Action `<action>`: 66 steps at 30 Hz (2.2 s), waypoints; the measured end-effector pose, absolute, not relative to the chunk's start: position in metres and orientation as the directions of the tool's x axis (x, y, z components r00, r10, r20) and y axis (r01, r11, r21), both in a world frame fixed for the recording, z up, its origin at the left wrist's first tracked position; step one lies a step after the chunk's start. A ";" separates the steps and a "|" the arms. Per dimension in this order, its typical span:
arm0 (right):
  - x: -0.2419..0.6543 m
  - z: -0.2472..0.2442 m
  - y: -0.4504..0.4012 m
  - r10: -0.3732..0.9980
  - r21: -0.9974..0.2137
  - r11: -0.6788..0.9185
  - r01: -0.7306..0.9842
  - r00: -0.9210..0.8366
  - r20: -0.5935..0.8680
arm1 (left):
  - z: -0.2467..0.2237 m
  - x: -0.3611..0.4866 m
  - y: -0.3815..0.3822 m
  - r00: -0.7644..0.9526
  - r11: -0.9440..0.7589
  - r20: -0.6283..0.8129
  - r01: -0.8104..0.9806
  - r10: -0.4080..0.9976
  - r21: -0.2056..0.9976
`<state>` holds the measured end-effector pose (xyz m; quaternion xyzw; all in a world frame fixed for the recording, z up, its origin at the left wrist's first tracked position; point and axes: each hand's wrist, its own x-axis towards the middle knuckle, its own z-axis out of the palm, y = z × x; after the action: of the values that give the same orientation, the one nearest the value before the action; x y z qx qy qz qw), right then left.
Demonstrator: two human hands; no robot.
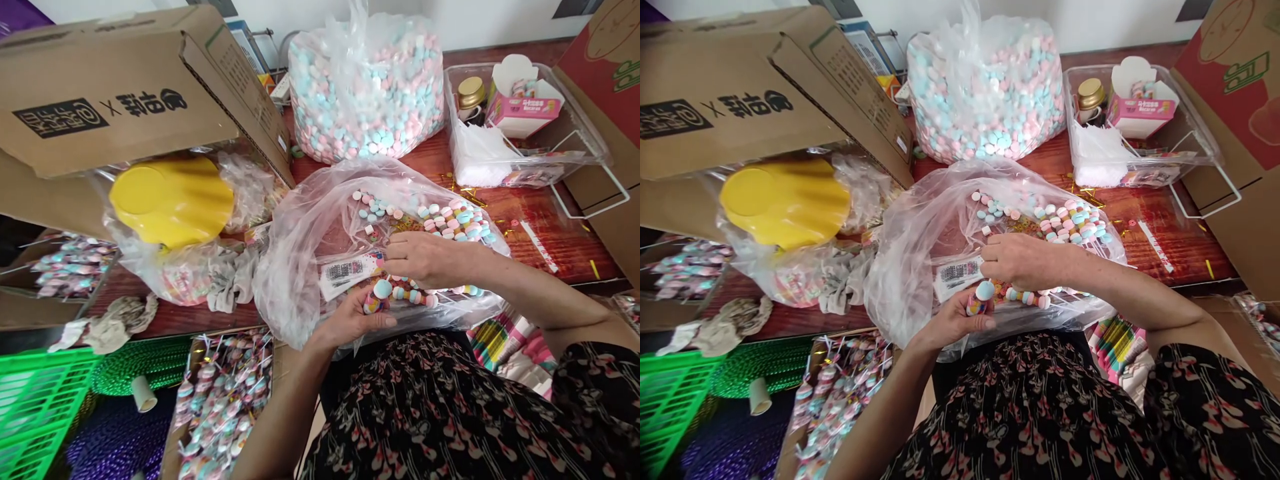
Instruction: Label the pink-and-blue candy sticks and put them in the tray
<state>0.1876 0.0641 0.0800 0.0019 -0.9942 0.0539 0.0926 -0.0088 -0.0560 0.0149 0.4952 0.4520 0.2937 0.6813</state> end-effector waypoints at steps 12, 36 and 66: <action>0.171 0.059 0.046 -0.070 -0.167 0.981 -0.098 -0.984 0.165 | 0.005 -0.005 -0.057 0.381 0.463 -0.428 -0.001 0.820 0.887; 0.161 0.063 0.060 0.202 -0.505 0.858 0.090 -0.964 0.173 | 0.001 -0.017 -0.059 0.183 0.457 -0.420 -0.294 0.889 0.840; 0.118 -0.002 -0.010 0.835 -0.878 0.477 0.039 -0.331 0.439 | -0.034 0.010 -0.081 -0.393 0.049 -0.152 -0.260 0.907 0.964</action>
<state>0.1183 -0.0103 -0.0025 -0.3092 -0.7071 0.4072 0.4885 0.0101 -0.0809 -0.0340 0.2924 0.5534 0.6245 0.4672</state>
